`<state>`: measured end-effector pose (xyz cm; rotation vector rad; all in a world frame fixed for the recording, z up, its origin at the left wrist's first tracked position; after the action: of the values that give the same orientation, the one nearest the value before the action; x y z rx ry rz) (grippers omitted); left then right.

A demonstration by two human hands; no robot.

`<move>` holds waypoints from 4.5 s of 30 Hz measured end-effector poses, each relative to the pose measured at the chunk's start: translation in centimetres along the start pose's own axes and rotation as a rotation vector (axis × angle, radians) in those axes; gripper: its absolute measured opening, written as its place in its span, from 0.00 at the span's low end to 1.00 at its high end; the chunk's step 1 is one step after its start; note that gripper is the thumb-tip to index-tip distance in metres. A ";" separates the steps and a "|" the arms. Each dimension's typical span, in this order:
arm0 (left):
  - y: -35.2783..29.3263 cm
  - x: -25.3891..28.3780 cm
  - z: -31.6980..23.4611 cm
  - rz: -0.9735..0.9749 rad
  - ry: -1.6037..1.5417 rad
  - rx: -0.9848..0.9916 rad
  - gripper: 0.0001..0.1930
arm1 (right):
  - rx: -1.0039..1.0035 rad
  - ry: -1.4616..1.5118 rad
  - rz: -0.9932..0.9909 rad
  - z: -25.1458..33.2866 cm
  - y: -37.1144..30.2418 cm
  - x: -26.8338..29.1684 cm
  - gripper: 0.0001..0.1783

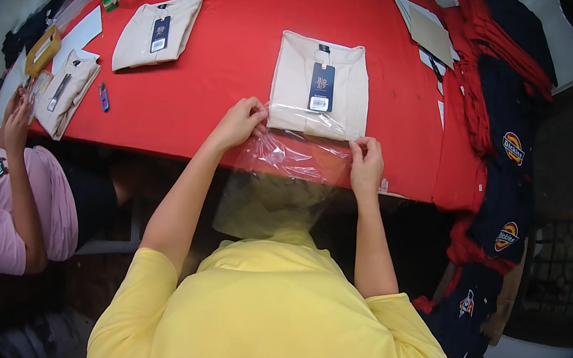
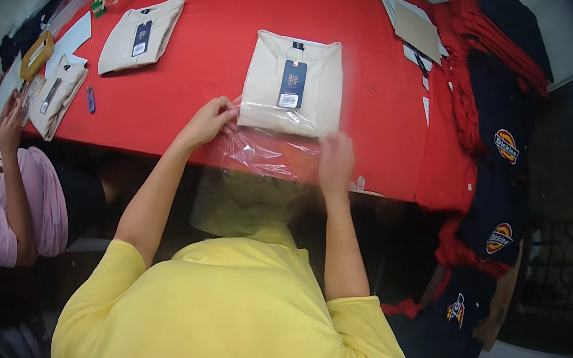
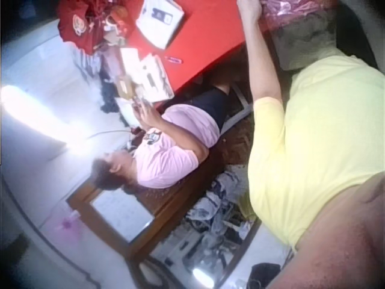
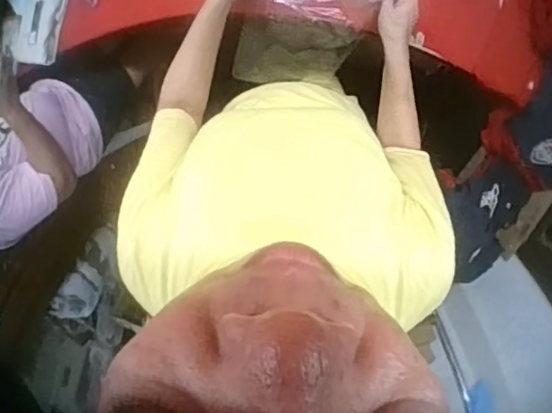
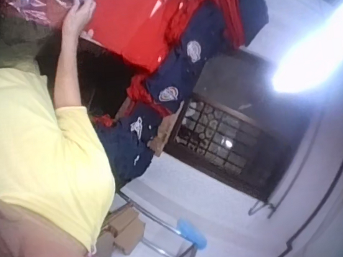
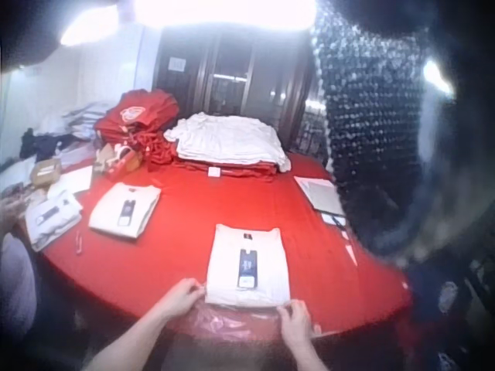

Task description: The person folds a shirt on a table using a cardboard guide, places it into a clear plastic bag, seals the bag with tape, and moves it onto a pile of packaged items.

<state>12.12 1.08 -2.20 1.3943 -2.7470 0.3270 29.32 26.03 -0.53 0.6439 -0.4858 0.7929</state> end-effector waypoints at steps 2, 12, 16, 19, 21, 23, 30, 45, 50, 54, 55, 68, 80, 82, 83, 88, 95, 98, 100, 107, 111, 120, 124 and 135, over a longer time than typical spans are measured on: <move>1.7 0.4 -1.3 -0.122 0.133 -0.124 0.08 | 0.070 -0.119 -0.160 0.9 0.0 -0.2 0.08; 5.0 -0.6 -1.2 -0.208 0.036 -0.285 0.08 | -0.275 0.640 -0.203 -6.3 0.6 -2.0 0.07; 3.7 -1.2 -2.2 -0.252 0.120 -0.337 0.05 | -0.375 0.801 -0.136 -6.9 1.7 -1.8 0.07; 3.7 -1.2 -2.3 -0.238 0.089 -0.375 0.05 | -0.234 0.694 -0.044 -7.5 3.9 -1.3 0.04; 4.0 -1.0 -2.1 -0.196 0.078 -0.383 0.05 | -0.148 0.614 0.021 -7.2 5.6 -1.1 0.04; 4.7 -0.6 -2.1 -0.145 0.122 -0.383 0.05 | -0.122 0.581 0.086 -6.3 7.2 -0.8 0.04; 6.6 0.7 -1.9 -0.001 -0.190 -0.336 0.03 | -0.078 0.547 0.369 -4.0 11.0 -0.3 0.06; 10.5 0.8 -3.8 -0.219 0.433 -0.457 0.07 | 0.150 0.092 0.164 -2.2 15.4 -2.9 0.09; 12.6 1.4 -3.5 -0.116 0.278 -0.175 0.13 | 0.073 0.011 0.253 -3.2 17.2 -3.7 0.10; 12.0 1.1 -4.8 -0.159 0.387 -0.185 0.19 | 0.001 0.055 0.410 -2.3 18.7 -3.1 0.12; 11.6 0.8 -5.8 -0.198 0.422 -0.258 0.20 | -0.015 0.089 0.447 -2.5 19.1 -2.9 0.11; 19.2 -11.0 -11.9 -0.188 0.738 -0.481 0.09 | 0.054 -0.809 -0.231 -21.3 35.5 6.1 0.21; 18.4 -10.9 -10.4 0.016 0.534 -0.264 0.12 | 0.012 -0.472 -0.238 -20.4 36.6 5.6 0.12; 18.8 -11.1 -9.7 0.016 0.573 -0.368 0.13 | -0.199 0.160 -0.076 -19.3 34.7 3.7 0.13; 18.7 -11.2 -9.3 0.009 0.590 -0.412 0.13 | -0.289 0.499 0.034 -17.0 32.9 2.2 0.13; 19.1 -10.9 -8.9 -0.070 0.457 -0.357 0.13 | -0.087 0.485 0.552 -5.6 25.1 -3.4 0.14; 19.0 -10.7 -9.2 -0.056 0.441 -0.339 0.14 | 0.228 -0.097 0.556 -2.7 23.3 -6.3 0.09; 19.1 -10.5 -8.7 -0.035 0.458 -0.307 0.15 | 0.255 -0.171 0.556 -2.5 22.9 -6.8 0.07; 19.1 -10.5 -8.6 -0.055 0.469 -0.284 0.15 | 0.277 -0.161 0.552 -2.6 22.8 -7.1 0.08; 19.3 -10.6 -8.4 -0.096 0.461 -0.328 0.12 | 0.228 -0.076 0.511 -2.8 23.1 -7.6 0.09; 19.4 -10.9 -8.2 -0.135 0.466 -0.389 0.07 | 0.171 0.048 0.462 -3.1 22.8 -7.3 0.10; 19.4 -10.4 -8.4 -0.147 0.287 -0.258 0.06 | -0.023 0.032 0.579 -1.6 23.0 -2.8 0.17; 19.4 -10.3 -8.6 -0.128 0.302 -0.220 0.07 | 0.063 -0.002 0.544 -2.0 22.3 -3.4 0.15; 19.4 -10.3 -8.7 -0.101 0.316 -0.216 0.07 | 0.082 0.058 0.524 -1.8 22.3 -3.8 0.13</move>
<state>2.23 22.17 1.64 1.2946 -2.3706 0.2162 10.02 37.25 3.47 0.5724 -0.5801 1.3287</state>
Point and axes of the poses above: each hand's wrist, its own y-axis towards the middle knuckle, its own x-axis out of the back of the hand, z = x × y, the point moved 4 cm from there along y, towards the middle knuckle, and after that the axes turned 2 degrees about -y, right-handed, at the moved point
